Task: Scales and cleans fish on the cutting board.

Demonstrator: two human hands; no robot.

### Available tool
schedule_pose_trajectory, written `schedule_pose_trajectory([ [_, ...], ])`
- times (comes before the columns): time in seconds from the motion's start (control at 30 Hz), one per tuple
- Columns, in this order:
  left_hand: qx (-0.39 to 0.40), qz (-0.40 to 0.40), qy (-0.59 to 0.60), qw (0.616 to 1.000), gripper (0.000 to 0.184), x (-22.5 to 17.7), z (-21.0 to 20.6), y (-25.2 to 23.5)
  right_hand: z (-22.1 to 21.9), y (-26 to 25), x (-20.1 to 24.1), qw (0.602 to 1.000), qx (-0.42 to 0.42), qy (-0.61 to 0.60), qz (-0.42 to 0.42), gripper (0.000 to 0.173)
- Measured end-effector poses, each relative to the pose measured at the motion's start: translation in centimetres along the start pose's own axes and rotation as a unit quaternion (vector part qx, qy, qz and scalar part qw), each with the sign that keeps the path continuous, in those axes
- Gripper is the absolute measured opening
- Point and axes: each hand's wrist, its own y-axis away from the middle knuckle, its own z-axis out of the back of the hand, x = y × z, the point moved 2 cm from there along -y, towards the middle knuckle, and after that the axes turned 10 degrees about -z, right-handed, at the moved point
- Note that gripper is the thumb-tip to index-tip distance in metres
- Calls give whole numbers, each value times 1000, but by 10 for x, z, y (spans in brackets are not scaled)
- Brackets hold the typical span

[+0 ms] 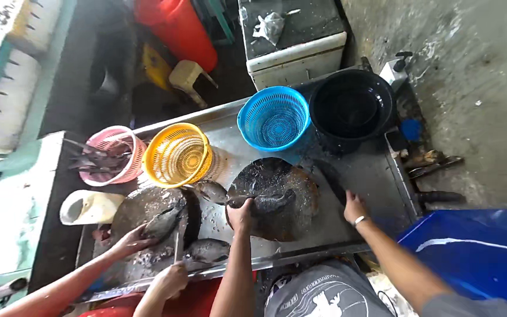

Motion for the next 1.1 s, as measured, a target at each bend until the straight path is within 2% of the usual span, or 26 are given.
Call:
schedule_pose_trajectory([
  [0.07,-10,4,82,997,79,-13,-2,3,-21,10,7,1000,20,18,-5,67],
  [0.13,-38,11,157,987,71,-28,5,10,-7,23,16,999,34,-12,-3,74],
  [0.2,-65,5,215,975,62,-36,21,13,15,43,11,993,27,-108,31,65],
  [0.27,-81,-7,268,960,55,-41,41,12,34,67,-1,970,23,-222,93,52],
  [0.3,-95,-7,280,955,51,-41,52,12,38,81,-7,961,17,-249,120,53],
  [0.4,-130,12,280,951,41,-34,82,22,26,116,-14,964,16,-209,163,51],
  [0.47,-154,22,271,950,37,-35,93,29,-10,118,3,973,81,-149,154,48],
  [0.53,-168,19,280,945,39,-45,92,37,-40,115,21,977,105,-115,144,50],
  [0.63,-146,-2,332,932,43,-73,68,50,-27,104,36,970,148,-133,137,48],
  [0.73,-132,1,368,921,34,-103,22,60,5,97,31,933,223,-265,94,46],
  [0.8,-146,10,348,926,43,-105,-16,61,19,100,24,903,228,-359,66,45],
  [0.87,-161,-8,281,946,67,-81,-58,57,33,97,21,902,179,-386,77,40],
  [0.93,-157,12,154,975,89,-45,-87,59,43,90,28,925,111,-348,109,39],
  [1.0,-162,55,74,983,94,-29,-96,69,64,86,50,947,52,-280,148,40],
  [1.1,-173,63,82,979,93,-25,-91,81,120,103,93,942,-49,-243,225,39],
])
